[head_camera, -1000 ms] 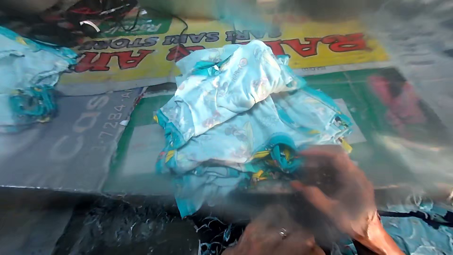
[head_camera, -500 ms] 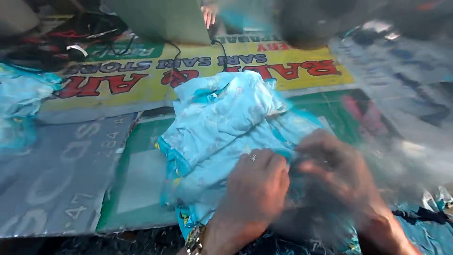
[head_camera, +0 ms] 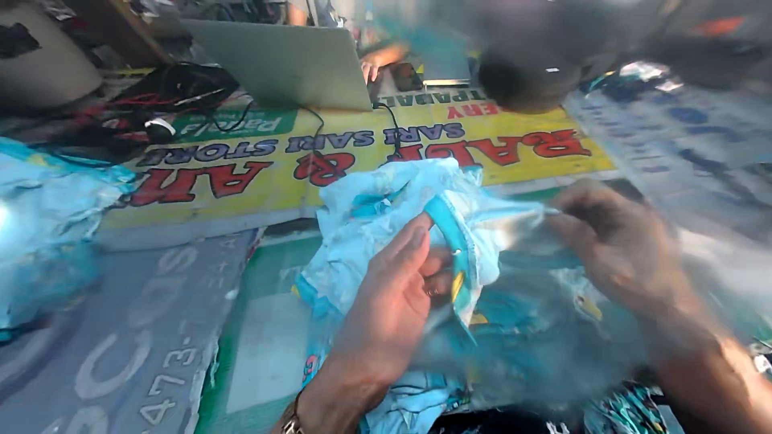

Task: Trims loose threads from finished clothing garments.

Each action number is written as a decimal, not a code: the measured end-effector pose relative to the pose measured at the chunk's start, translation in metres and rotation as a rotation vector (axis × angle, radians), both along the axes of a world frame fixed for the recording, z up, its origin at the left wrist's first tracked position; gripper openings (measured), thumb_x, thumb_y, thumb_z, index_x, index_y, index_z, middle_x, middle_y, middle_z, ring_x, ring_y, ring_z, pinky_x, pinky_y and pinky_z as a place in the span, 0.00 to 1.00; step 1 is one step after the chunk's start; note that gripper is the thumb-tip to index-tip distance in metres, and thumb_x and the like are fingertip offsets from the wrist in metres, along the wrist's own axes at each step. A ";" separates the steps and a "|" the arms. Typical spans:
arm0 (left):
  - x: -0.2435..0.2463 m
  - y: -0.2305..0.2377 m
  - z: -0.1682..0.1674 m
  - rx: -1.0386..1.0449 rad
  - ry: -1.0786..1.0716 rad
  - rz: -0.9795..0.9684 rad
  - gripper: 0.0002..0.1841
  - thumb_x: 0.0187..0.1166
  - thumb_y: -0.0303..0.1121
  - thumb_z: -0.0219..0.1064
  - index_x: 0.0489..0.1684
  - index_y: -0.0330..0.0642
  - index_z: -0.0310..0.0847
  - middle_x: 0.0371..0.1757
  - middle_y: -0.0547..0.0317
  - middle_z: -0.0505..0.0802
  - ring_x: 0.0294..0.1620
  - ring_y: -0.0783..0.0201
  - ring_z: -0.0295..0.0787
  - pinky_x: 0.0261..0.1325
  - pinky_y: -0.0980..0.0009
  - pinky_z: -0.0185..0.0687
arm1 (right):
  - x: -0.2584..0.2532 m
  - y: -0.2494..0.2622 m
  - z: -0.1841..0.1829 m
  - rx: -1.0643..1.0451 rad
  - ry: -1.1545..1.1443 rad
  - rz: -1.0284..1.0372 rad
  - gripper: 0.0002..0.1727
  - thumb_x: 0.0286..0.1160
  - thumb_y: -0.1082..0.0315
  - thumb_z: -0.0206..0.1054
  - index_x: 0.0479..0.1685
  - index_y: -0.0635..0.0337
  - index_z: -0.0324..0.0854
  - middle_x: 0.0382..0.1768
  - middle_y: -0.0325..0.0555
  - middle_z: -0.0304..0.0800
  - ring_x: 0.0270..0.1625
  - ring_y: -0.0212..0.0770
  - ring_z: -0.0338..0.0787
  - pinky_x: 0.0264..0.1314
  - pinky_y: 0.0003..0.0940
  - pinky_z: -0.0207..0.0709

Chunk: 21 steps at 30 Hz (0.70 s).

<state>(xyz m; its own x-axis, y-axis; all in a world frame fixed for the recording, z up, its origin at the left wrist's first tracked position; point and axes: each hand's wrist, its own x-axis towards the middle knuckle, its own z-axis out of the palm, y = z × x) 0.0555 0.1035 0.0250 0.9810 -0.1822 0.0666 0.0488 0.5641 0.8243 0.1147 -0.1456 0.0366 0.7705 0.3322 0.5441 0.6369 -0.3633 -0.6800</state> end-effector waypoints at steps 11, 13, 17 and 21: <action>-0.028 0.050 -0.011 1.464 -0.721 0.215 0.23 0.89 0.51 0.56 0.69 0.47 0.84 0.43 0.56 0.96 0.38 0.61 0.90 0.44 0.58 0.81 | 0.066 -0.018 0.039 -0.195 -0.158 -0.174 0.06 0.86 0.67 0.59 0.47 0.57 0.79 0.37 0.28 0.81 0.35 0.11 0.78 0.40 0.08 0.73; -0.027 0.068 0.000 1.473 -0.707 0.335 0.18 0.90 0.46 0.56 0.64 0.48 0.86 0.43 0.58 0.96 0.40 0.65 0.90 0.45 0.61 0.79 | 0.077 -0.023 0.038 -0.218 -0.144 -0.170 0.06 0.86 0.65 0.61 0.47 0.57 0.79 0.35 0.29 0.81 0.34 0.12 0.77 0.38 0.09 0.72; -0.014 0.089 0.019 1.499 -0.682 0.507 0.16 0.90 0.43 0.56 0.57 0.50 0.89 0.40 0.63 0.95 0.39 0.74 0.87 0.45 0.69 0.78 | 0.096 -0.016 0.031 -0.217 -0.116 -0.087 0.05 0.84 0.66 0.62 0.43 0.57 0.79 0.33 0.31 0.80 0.31 0.14 0.76 0.36 0.11 0.72; 0.004 0.091 0.022 1.610 -0.681 0.589 0.15 0.86 0.42 0.58 0.51 0.50 0.92 0.39 0.67 0.95 0.37 0.74 0.87 0.44 0.63 0.76 | 0.114 -0.003 0.023 -0.262 -0.083 -0.061 0.07 0.85 0.65 0.62 0.45 0.58 0.80 0.32 0.34 0.81 0.31 0.18 0.77 0.36 0.15 0.73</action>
